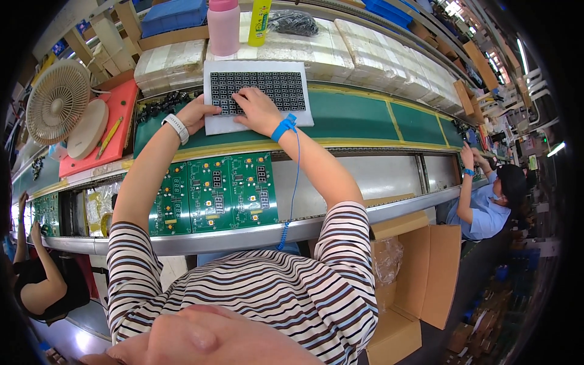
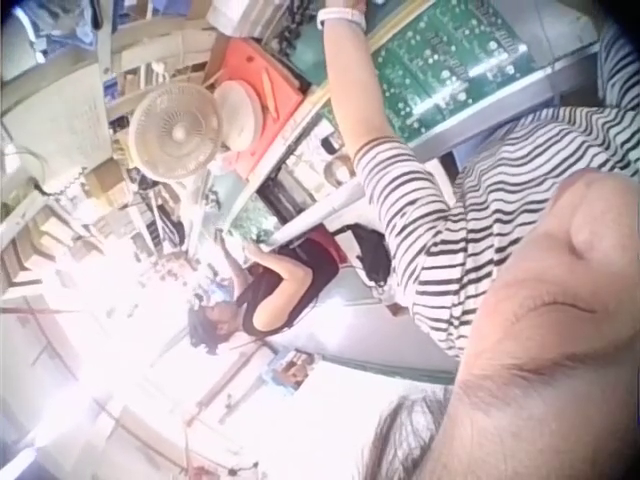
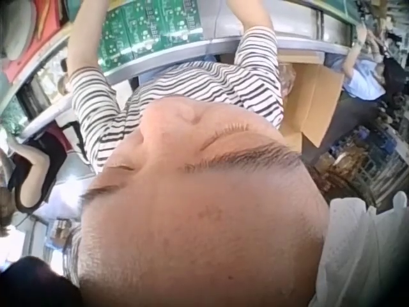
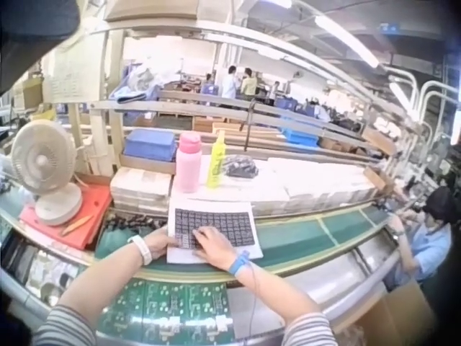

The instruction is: Insert small electronic components into circuit boards on an assembly line.

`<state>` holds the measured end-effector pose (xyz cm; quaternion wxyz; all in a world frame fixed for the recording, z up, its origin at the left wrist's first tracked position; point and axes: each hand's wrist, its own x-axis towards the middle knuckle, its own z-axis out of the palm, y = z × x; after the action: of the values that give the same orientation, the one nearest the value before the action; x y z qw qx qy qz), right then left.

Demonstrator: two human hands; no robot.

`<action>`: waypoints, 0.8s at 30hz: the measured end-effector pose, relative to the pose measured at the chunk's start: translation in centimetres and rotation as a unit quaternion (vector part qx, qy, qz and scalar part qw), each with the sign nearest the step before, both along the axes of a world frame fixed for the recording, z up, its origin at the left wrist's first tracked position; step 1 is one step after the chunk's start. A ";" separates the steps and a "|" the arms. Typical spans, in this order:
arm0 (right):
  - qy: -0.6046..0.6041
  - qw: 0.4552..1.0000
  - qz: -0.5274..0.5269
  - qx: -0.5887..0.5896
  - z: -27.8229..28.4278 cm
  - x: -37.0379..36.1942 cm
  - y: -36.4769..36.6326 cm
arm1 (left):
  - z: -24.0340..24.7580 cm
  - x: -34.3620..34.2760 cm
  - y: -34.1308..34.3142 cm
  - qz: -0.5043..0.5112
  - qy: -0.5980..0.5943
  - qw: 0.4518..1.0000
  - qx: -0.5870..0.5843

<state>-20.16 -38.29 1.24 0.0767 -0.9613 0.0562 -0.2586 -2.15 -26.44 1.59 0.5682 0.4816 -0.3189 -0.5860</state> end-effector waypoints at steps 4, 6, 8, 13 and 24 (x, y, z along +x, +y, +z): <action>-0.011 1.000 0.002 0.021 -0.6 0.5 0.3 | -1.0 -0.1 -0.2 0.014 -0.025 1.000 -0.009; -0.004 0.999 0.001 0.040 -0.3 0.6 0.2 | -1.2 0.3 -0.1 0.009 -0.027 0.999 -0.017; -0.011 0.999 0.004 0.038 -0.2 0.7 0.3 | -1.5 0.5 -0.1 0.012 -0.042 0.999 -0.028; 0.029 0.997 0.028 0.067 0.6 0.4 -0.1 | -1.2 0.3 -0.2 0.023 -0.023 0.999 -0.020; -0.030 0.998 0.029 0.054 -0.4 0.4 -1.9 | -1.8 0.4 -1.5 0.031 0.159 0.985 0.053</action>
<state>-19.73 -40.16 0.83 0.1376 -0.9488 0.0397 -0.2817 -1.71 -27.97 -0.16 0.6037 0.4209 -0.1778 -0.6533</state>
